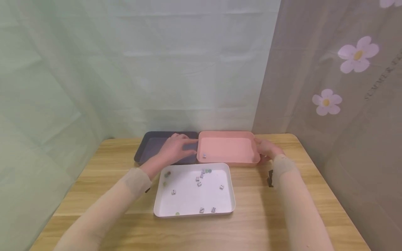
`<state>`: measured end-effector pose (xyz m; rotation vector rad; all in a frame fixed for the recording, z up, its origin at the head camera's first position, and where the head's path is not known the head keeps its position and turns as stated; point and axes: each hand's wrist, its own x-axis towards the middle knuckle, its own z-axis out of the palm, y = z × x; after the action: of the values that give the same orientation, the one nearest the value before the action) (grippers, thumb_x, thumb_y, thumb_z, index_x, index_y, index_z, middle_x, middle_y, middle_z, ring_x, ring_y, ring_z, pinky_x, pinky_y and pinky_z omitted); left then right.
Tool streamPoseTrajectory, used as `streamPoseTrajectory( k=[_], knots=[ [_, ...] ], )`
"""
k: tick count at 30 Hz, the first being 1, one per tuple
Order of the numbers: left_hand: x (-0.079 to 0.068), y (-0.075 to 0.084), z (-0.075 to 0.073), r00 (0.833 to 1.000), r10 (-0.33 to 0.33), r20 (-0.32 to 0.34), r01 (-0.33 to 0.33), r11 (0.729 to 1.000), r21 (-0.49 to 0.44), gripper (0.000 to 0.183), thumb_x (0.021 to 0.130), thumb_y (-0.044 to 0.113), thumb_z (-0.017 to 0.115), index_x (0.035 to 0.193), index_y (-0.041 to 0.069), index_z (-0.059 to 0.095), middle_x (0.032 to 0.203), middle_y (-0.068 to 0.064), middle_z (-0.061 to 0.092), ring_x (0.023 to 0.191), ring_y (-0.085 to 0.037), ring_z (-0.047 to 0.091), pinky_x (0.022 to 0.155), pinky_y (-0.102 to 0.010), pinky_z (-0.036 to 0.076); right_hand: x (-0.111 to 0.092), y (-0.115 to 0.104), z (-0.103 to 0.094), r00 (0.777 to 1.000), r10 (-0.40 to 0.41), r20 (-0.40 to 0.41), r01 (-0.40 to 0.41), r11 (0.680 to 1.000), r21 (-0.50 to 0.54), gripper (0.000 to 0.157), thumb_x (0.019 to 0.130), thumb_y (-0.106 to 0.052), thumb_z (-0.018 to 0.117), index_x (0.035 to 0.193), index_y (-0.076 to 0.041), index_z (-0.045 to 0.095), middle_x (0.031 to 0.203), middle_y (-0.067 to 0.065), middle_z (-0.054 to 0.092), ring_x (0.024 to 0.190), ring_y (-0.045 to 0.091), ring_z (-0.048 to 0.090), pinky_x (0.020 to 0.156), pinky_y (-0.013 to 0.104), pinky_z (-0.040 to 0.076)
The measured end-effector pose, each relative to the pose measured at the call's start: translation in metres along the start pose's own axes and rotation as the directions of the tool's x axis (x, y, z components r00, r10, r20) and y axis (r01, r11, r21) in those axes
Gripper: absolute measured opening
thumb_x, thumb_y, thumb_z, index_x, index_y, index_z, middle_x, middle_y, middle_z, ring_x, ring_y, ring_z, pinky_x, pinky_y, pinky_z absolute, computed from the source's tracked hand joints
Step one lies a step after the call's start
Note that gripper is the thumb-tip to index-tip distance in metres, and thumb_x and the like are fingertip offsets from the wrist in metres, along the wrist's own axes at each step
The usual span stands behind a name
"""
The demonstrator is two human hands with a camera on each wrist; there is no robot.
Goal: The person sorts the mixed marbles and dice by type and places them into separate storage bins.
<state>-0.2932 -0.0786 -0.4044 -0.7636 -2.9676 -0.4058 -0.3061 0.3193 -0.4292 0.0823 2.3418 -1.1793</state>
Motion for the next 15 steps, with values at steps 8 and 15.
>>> streamPoseTrajectory(
  k=[8, 15],
  knots=[
    [-0.028, -0.006, -0.005, 1.0, 0.024, 0.002, -0.024, 1.0, -0.006, 0.052, 0.093, 0.046, 0.074, 0.143, 0.034, 0.062, 0.134, 0.0, 0.06, 0.126, -0.027, 0.049, 0.108, -0.05, 0.039, 0.002, 0.0, -0.002, 1.0, 0.003, 0.009, -0.003, 1.0, 0.031, 0.078, 0.098, 0.005, 0.04, 0.162, -0.005, -0.002, 0.138, 0.036, 0.044, 0.104, 0.035, 0.063, 0.084, 0.046, 0.059],
    [-0.051, -0.013, -0.009, 0.996, 0.059, -0.064, -0.057, 0.998, 0.027, 0.049, 0.092, 0.042, 0.077, 0.138, 0.032, 0.066, 0.128, 0.0, 0.061, 0.12, -0.027, 0.05, 0.103, -0.049, 0.041, 0.001, 0.001, 0.0, 1.0, -0.005, -0.004, 0.005, 1.0, 0.021, 0.081, 0.095, 0.007, 0.042, 0.163, -0.005, 0.0, 0.125, 0.031, 0.051, 0.096, 0.033, 0.063, 0.083, 0.046, 0.058]
  ],
)
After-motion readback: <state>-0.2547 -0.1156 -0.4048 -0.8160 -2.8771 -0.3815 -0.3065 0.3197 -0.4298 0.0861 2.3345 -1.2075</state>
